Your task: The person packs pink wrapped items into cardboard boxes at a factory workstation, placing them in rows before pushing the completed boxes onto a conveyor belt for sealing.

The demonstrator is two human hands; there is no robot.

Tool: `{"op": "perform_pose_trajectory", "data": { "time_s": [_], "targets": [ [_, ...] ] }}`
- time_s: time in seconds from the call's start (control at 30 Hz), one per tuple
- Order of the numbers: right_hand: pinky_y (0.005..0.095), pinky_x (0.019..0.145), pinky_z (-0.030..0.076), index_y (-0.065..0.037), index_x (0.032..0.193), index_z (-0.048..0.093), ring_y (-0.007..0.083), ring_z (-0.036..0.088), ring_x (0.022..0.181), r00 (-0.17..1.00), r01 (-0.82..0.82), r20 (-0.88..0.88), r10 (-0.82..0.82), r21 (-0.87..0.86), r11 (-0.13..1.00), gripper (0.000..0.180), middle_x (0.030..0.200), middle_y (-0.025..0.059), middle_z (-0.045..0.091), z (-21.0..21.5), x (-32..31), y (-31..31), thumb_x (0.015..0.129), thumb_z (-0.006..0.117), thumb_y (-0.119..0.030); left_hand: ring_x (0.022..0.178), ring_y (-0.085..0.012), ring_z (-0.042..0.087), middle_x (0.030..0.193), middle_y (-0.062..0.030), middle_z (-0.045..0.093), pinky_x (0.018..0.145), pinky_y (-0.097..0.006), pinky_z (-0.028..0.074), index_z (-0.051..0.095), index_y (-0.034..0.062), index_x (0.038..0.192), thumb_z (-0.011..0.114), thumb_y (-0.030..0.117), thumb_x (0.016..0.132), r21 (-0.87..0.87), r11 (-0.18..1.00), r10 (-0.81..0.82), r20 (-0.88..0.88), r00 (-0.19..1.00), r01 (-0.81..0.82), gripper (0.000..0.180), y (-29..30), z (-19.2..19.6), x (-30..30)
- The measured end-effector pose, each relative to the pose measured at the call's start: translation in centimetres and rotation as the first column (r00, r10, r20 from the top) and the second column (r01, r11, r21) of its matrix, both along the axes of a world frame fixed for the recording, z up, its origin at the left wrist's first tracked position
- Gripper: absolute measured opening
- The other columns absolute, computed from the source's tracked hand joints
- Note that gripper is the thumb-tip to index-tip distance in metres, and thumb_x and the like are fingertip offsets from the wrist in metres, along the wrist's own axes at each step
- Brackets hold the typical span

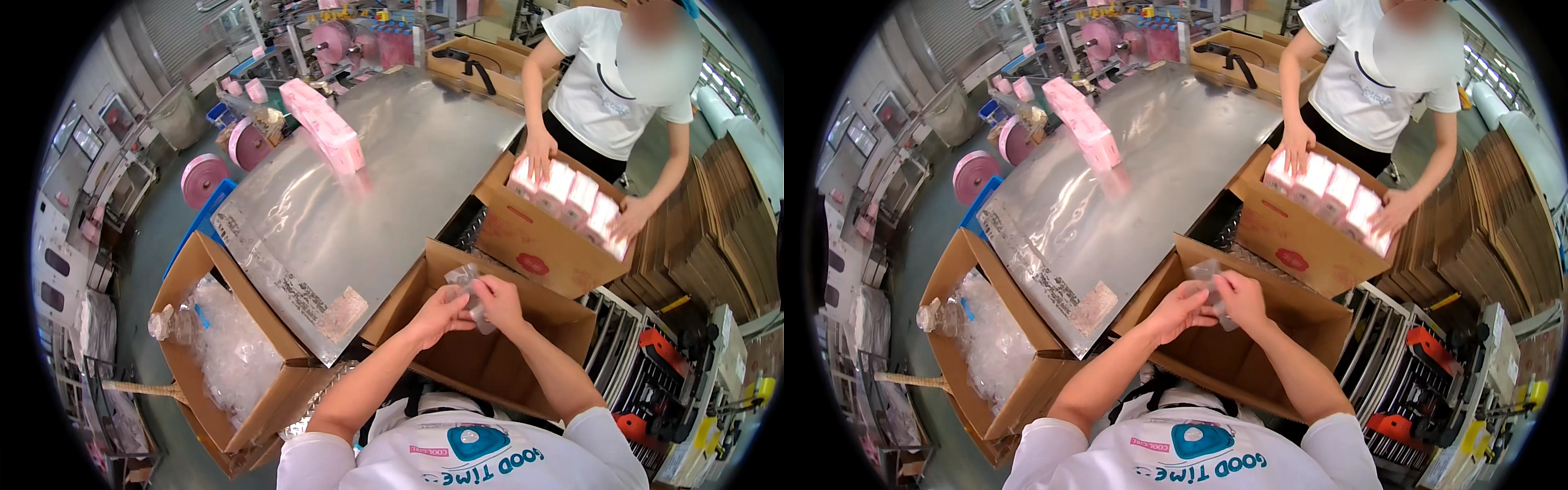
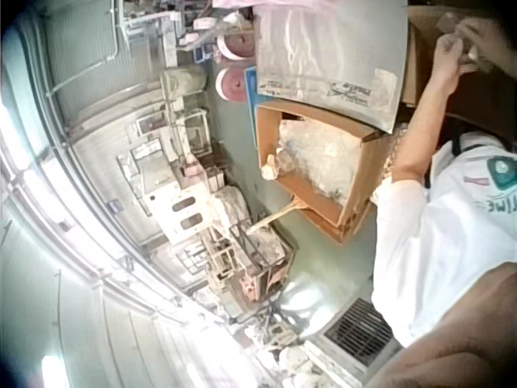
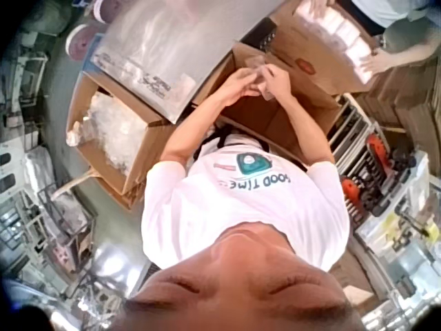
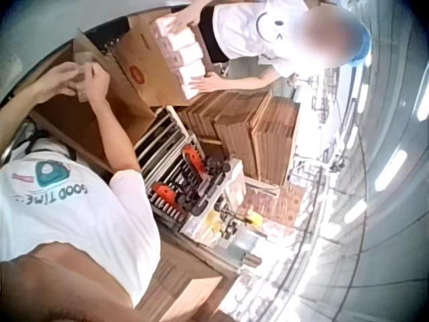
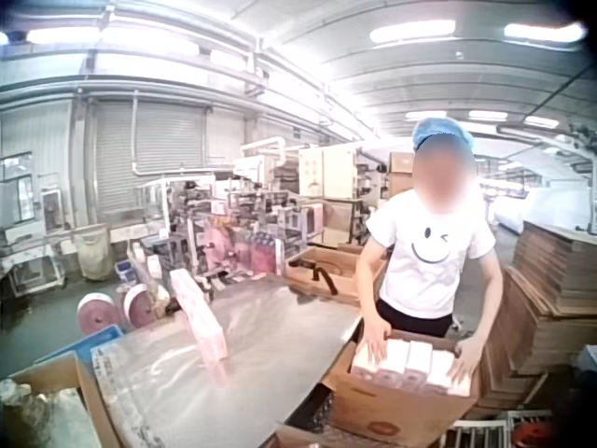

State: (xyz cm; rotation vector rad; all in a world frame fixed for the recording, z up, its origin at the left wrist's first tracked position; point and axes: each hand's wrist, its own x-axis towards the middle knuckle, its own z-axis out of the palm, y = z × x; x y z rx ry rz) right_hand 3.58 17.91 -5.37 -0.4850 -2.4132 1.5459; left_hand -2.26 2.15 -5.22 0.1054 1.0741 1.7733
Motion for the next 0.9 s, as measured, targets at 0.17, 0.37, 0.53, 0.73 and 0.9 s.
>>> {"op": "perform_pose_trajectory", "data": {
  "time_s": [0.17,0.37,0.53,0.73,0.9],
  "targets": [
    [0.0461,0.073,0.049,-0.008,0.080,0.066,0.0364,0.062,0.083,0.878,-0.268,0.478,-0.024,0.534,0.801,0.024,0.087,0.0186,0.064,-14.8,4.3,6.1,0.085,0.049,-0.023,0.094,-0.0190,0.057,0.120,-0.0091,0.050,0.077,-0.032,0.051,0.047,0.0059,0.124,0.059,0.024,0.089,-0.417,0.862,0.095,-0.428,0.899,-0.290,0.041,-9.0,2.2,-0.6],
    [0.0513,0.095,0.040,-0.016,0.119,0.056,0.0298,0.051,0.115,0.614,-0.479,0.760,-0.213,0.573,0.666,0.034,0.123,0.0111,0.055,-34.9,15.4,9.1,0.088,0.043,-0.018,0.097,-0.0238,0.048,0.110,-0.0144,0.049,0.085,-0.035,0.040,0.049,0.0011,0.122,0.068,0.017,0.078,-0.154,-0.044,-0.139,-0.978,0.159,-0.987,0.051,-34.4,5.6,-1.5],
    [0.0499,0.098,0.035,-0.012,0.124,0.050,0.0282,0.042,0.122,0.429,-0.631,0.882,-0.196,0.448,0.633,0.040,0.133,0.0126,0.044,-35.1,20.4,4.5,0.089,0.047,-0.030,0.127,-0.0348,0.033,0.132,-0.0198,0.043,0.102,-0.043,0.030,0.042,0.0009,0.130,0.069,0.023,0.076,-0.602,-0.569,-0.239,-0.530,0.813,-0.560,0.064,-46.7,-0.5,0.3],
    [0.0267,0.072,0.047,-0.006,0.116,0.058,0.0111,0.058,0.085,0.283,-0.248,0.544,0.790,-0.754,0.609,0.038,0.101,0.0034,0.064,-11.7,-7.0,1.3,0.091,0.055,-0.034,0.114,-0.0387,0.047,0.120,-0.0220,0.053,0.097,-0.043,0.038,0.052,-0.0015,0.117,0.066,0.016,0.077,-0.343,-0.030,-0.339,-0.880,0.332,-0.939,0.046,-47.4,0.6,-19.1],
    [0.0293,0.087,0.047,-0.004,0.121,0.055,0.0125,0.058,0.098,0.658,-0.501,0.344,0.670,-0.464,0.730,0.035,0.109,0.0050,0.062,11.0,-31.9,-6.2,0.091,0.058,-0.022,0.115,-0.0387,0.047,0.122,-0.0228,0.051,0.098,-0.044,0.037,0.052,-0.0002,0.117,0.066,0.023,0.077,-0.234,0.334,-0.495,-0.868,0.041,-0.913,0.048,-36.1,3.7,-41.5]
  ]
}}
